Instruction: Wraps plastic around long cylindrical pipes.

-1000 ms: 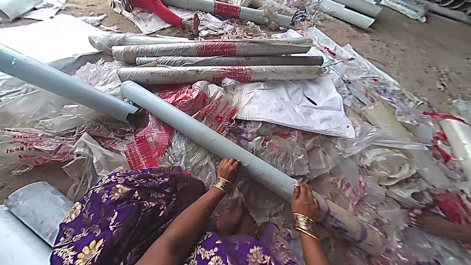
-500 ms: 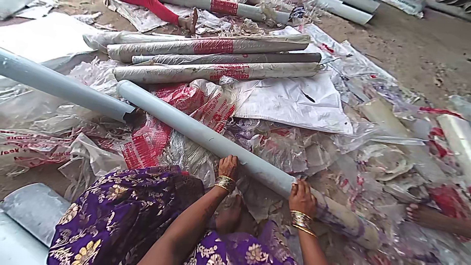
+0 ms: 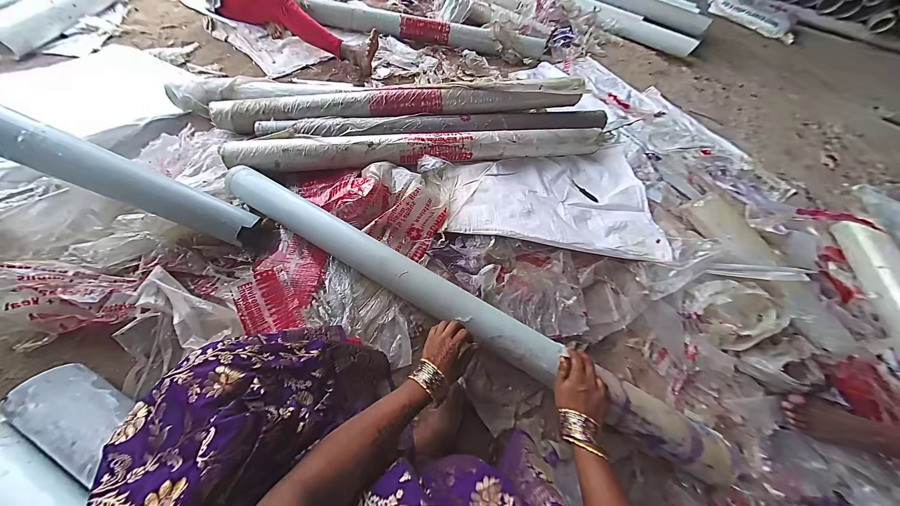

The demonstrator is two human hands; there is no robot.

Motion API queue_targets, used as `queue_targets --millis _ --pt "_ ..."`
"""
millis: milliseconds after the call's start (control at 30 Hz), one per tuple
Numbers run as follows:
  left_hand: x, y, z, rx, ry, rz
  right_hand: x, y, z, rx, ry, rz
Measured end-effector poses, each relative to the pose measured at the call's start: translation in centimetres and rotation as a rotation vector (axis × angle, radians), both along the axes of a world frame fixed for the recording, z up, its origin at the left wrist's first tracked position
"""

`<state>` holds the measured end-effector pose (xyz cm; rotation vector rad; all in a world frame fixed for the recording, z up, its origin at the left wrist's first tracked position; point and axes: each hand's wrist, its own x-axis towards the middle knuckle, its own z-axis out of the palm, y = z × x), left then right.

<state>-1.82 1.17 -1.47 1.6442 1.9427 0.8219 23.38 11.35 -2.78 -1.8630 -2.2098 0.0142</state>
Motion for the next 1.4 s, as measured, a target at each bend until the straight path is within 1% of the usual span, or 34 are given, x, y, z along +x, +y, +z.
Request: queue_targets --millis 33,100,167,300,400,433,567,633,733,833,933,1000,1133,1167,1200,1233,1300,1333,1367,1400 --pt "-0.7 0.6 0.0 0.049 0.004 0.079 0.0 -0.1 -0.1 0.007 0.004 0.0" --pt "-1.9 1.8 0.2 0.049 0.019 0.15 -0.2 -0.1 -0.2 0.029 0.018 0.001" --pt "-2.2 2.4 -0.1 0.02 0.057 0.143 -0.2 -0.1 -0.2 0.033 0.022 0.006" --pt "-0.6 3.0 -1.3 0.126 0.143 0.186 0.0 0.0 -0.4 0.05 0.022 0.012" --pt "0.3 3.2 -1.3 0.137 0.168 0.204 0.1 -0.1 -0.4 0.045 0.018 0.003" --pt "0.3 3.3 -1.1 0.11 0.179 0.206 0.0 -0.1 -0.4 0.031 0.014 0.002" --pt "0.3 4.2 1.0 -0.241 0.164 0.156 0.1 0.0 -0.4 0.02 0.001 0.005" --pt "0.4 4.3 1.8 -0.363 0.142 0.126 0.1 -0.1 -0.4 0.005 -0.008 -0.006" --pt "0.3 3.6 1.8 -0.392 0.121 0.047 0.1 -0.3 -0.3 -0.024 -0.026 -0.023" --pt "-0.5 2.8 1.7 -0.416 0.141 -0.092 0.0 -0.3 -0.1 -0.041 -0.024 -0.035" --pt "-1.5 2.0 1.7 -0.356 0.15 -0.153 0.1 -0.4 -0.4 -0.029 -0.021 -0.031" --pt "-1.8 1.0 1.4 -0.256 0.128 -0.136 0.1 -0.2 -0.5 -0.016 -0.011 -0.032" --pt "-0.4 -0.6 -0.6 0.206 0.145 0.064 -0.1 0.3 -0.1 -0.031 -0.009 -0.042" --pt "-0.1 -0.4 -0.9 0.295 0.17 0.093 -0.1 0.4 -0.1 -0.033 -0.007 -0.04" --pt "0.1 0.0 -0.9 0.33 0.185 0.103 -0.1 0.4 -0.1 -0.033 -0.006 -0.037" --pt "0.2 0.6 -0.6 0.306 0.185 0.098 -0.1 0.4 0.0 -0.04 -0.01 -0.038" --pt "-0.2 1.9 0.2 0.106 0.146 0.053 -0.1 0.4 0.2 -0.065 -0.011 -0.041" --pt "-0.5 2.6 0.1 0.032 0.133 0.029 -0.1 0.4 0.2 -0.069 -0.004 -0.04" --pt "-0.7 3.0 -0.8 0.058 0.133 0.026 0.0 0.5 0.4 -0.079 0.01 -0.034" --pt "-0.8 3.3 -1.6 0.14 0.136 0.032 0.0 0.7 0.8 -0.115 0.029 -0.033"
